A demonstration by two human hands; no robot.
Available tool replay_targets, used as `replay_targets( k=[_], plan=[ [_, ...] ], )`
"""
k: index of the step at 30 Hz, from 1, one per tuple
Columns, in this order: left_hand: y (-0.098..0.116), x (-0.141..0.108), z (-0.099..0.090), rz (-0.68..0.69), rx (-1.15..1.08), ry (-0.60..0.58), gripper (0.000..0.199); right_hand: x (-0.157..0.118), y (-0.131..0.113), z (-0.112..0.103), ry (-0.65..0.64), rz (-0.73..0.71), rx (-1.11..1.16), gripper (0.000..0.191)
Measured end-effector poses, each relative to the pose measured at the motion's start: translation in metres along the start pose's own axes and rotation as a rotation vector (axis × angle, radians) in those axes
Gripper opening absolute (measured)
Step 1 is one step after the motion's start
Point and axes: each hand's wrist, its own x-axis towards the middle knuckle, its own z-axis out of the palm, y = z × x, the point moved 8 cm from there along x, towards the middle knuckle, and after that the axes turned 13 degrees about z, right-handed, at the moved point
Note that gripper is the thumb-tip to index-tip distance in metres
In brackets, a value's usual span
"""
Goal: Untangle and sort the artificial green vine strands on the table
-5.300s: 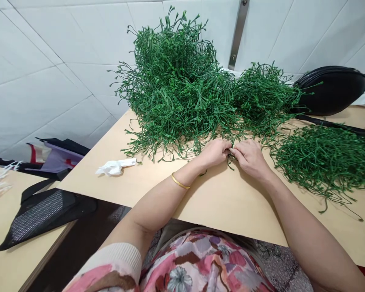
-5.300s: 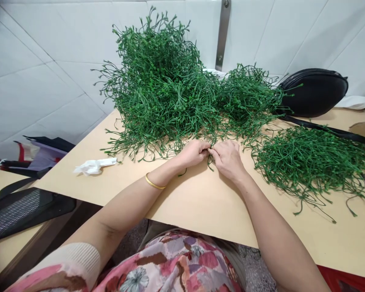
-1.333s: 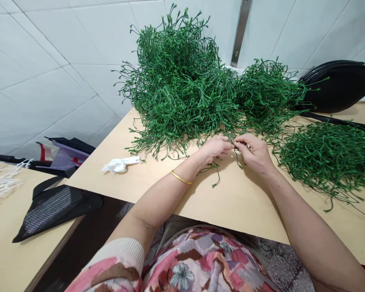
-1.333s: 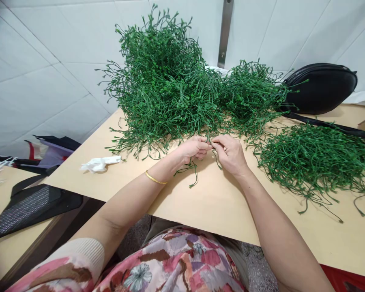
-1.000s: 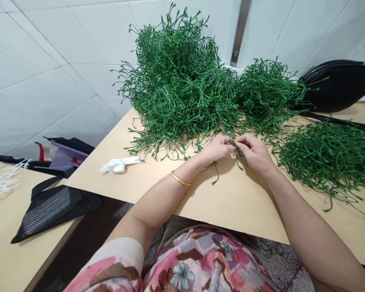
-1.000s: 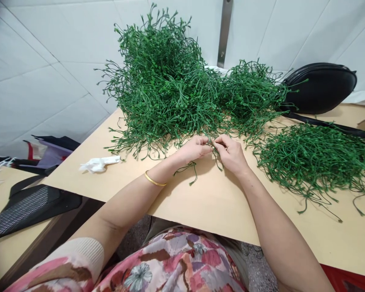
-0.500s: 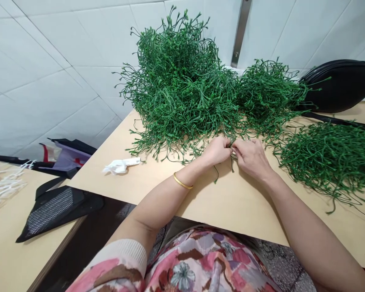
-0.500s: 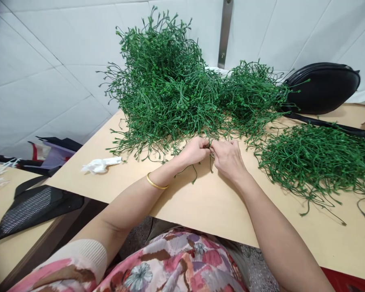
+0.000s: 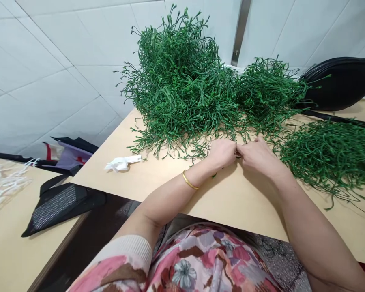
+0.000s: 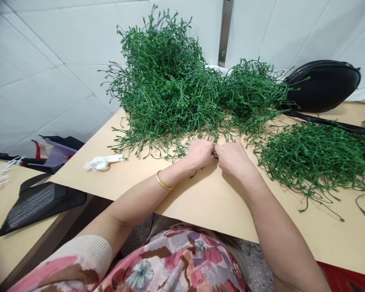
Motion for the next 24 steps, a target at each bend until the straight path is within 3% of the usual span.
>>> replay_targets(
  k=[7,10,13,16,18,24],
  plan=[
    [0.013,0.005,0.008,0.07,0.014,0.024,0.028,-0.006,0.001,-0.003,-0.07,0.181,-0.024,0.025],
    [0.006,0.004,0.007,0.041,-0.065,0.075,0.022,-0.004,0.009,0.004,-0.065,0.191,0.038,0.022],
    [-0.012,0.001,0.006,-0.017,-0.292,0.115,0.015,0.002,0.026,0.014,-0.025,0.181,0.297,0.016],
    [-0.022,0.001,0.005,0.057,-0.556,0.118,0.029,0.007,0.032,0.021,-0.055,0.048,0.726,0.02],
    [-0.027,0.003,0.005,0.076,-0.648,0.13,0.03,0.006,0.026,0.021,-0.105,-0.037,0.88,0.023],
    [-0.043,0.008,0.009,-0.047,-0.549,0.224,0.014,-0.02,0.005,-0.006,-0.046,-0.014,0.664,0.025]
  ],
)
